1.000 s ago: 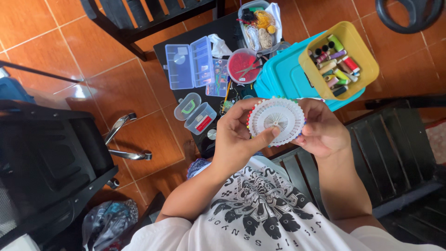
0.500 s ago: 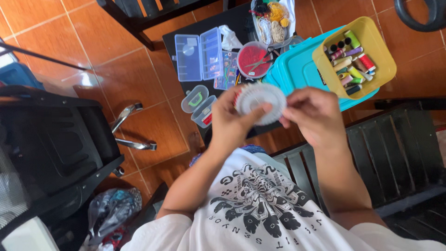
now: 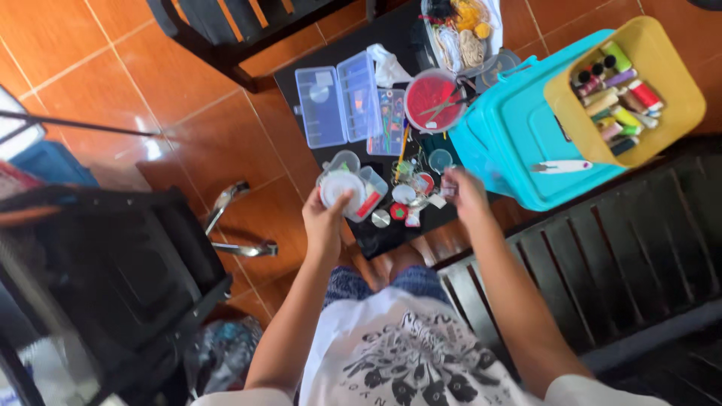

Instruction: The person handles a pincushion, organizes sewing pins in a plastic holder, and sorts small sewing accessories including buttons and thread on a desk.

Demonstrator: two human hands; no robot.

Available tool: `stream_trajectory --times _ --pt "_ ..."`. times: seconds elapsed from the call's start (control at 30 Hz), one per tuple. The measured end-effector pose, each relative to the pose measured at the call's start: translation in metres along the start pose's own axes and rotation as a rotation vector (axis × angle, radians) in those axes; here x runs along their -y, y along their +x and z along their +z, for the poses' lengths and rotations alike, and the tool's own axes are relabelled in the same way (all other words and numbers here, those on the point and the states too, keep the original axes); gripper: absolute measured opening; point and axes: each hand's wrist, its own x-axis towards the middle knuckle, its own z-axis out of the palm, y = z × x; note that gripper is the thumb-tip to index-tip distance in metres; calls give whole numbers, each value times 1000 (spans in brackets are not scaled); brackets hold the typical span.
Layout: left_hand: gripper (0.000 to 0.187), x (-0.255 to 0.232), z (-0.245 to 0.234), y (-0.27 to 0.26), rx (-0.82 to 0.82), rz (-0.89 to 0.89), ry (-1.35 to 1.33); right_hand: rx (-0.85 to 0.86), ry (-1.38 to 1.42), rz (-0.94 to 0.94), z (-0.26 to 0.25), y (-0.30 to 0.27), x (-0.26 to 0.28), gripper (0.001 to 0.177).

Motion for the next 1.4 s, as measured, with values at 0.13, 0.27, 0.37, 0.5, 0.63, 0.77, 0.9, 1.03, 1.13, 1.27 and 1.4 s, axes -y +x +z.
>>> stream_trajectory --times 0.13,0.27,0.37,0.5,0.63,0.77,0.9,1.03,1.13,1.27,1.4 --pt "36 22 -27 27 67 -122 -11 -160 -6 130 -5 18 -71 11" --pt "35 35 -32 64 174 -163 20 -317 -258 132 3 37 -107 10" --pt "34 46 -35 78 209 -189 54 -414 -306 59 2 57 -111 22" --pt "32 60 -31 89 208 -184 24 -659 -145 -3 -18 61 -121 9" --pt "29 81 -29 99 162 -235 -9 -725 -228 19 -49 49 -136 8" --pt "31 97 -21 101 171 -310 24 -619 -402 -45 -68 40 -151 9" --pt "32 109 -10 105 224 -327 18 -667 -839 -401 -69 58 -154 11" --pt "32 117 -2 112 223 -325 55 -797 -674 -342 -65 85 -155 28" --pt "32 122 3 115 217 -300 67 -852 -614 -382 -66 93 -161 40" --pt "34 126 3 113 186 -347 76 -900 -659 -323 -73 98 -161 43" --pt "33 131 5 111 176 -354 82 -808 -674 -394 -86 95 -162 37"
